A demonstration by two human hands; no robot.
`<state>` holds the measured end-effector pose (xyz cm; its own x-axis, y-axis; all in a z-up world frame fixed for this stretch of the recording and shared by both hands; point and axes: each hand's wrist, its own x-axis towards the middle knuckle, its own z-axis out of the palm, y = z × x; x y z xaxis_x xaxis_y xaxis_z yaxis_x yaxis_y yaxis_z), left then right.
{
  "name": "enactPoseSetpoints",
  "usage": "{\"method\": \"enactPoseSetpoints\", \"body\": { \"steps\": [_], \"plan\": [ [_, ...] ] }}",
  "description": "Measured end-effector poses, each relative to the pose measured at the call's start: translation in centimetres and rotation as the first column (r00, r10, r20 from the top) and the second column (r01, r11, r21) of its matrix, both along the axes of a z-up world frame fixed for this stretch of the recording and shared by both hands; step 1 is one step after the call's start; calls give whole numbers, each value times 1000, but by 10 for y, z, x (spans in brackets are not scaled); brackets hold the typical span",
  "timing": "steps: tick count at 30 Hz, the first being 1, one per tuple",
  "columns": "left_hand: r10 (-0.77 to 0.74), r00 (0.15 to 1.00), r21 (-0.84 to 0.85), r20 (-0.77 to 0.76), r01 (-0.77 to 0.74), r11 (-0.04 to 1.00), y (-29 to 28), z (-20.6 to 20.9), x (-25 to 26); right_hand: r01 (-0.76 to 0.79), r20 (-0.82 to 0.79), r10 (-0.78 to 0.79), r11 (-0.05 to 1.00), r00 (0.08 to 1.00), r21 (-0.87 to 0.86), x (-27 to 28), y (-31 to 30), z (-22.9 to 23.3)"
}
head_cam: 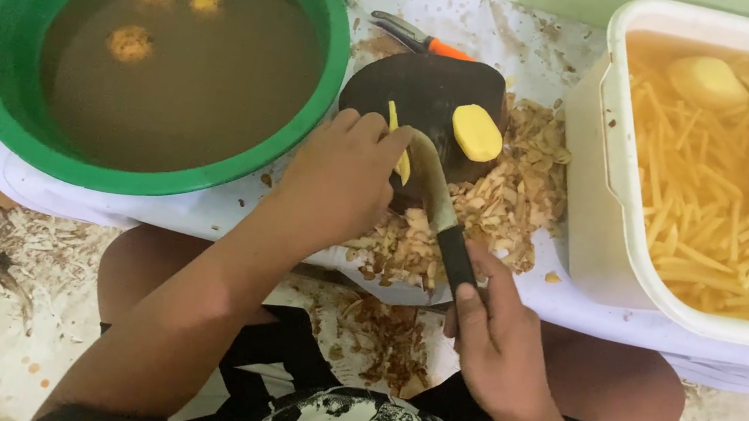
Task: Slicing potatoes and cutting them into thin strips for french fries using a knife and cutting board.
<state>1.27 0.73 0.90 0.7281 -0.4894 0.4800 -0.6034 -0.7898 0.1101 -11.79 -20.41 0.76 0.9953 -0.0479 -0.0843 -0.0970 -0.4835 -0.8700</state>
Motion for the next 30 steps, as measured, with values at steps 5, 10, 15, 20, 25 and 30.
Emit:
{"method": "enactPoseSetpoints", "body": {
  "steps": [5, 10, 15, 20, 25, 30],
  "plan": [
    [-8, 1000, -55, -27, 6, 998, 3, -4, -1, -18, -70, 16, 999, 997, -38, -7, 5, 1],
    [2, 998, -139, -58, -10, 990, -1, -4, -2, -72, -46, 75, 996, 996, 57, 5, 12, -8],
    [26, 966, 47, -256, -14, 999, -3, 17, 0, -131, 74, 116, 955, 991, 265, 23, 13, -17],
    [11, 984, 69, -180, 1, 998, -1, 10, 0, -106, 34, 101, 903, 994, 416, 21, 6, -19],
    [-117, 987, -23, 105, 120, 992, -5, 23, 0, -48, -15, 65, 854, 998, 518, 18, -4, -1],
    [-168, 955, 33, 243, 165, 986, -2, 35, 7, -43, -9, 58, 821, 998, 570, 23, -10, 8]
  ]
}}
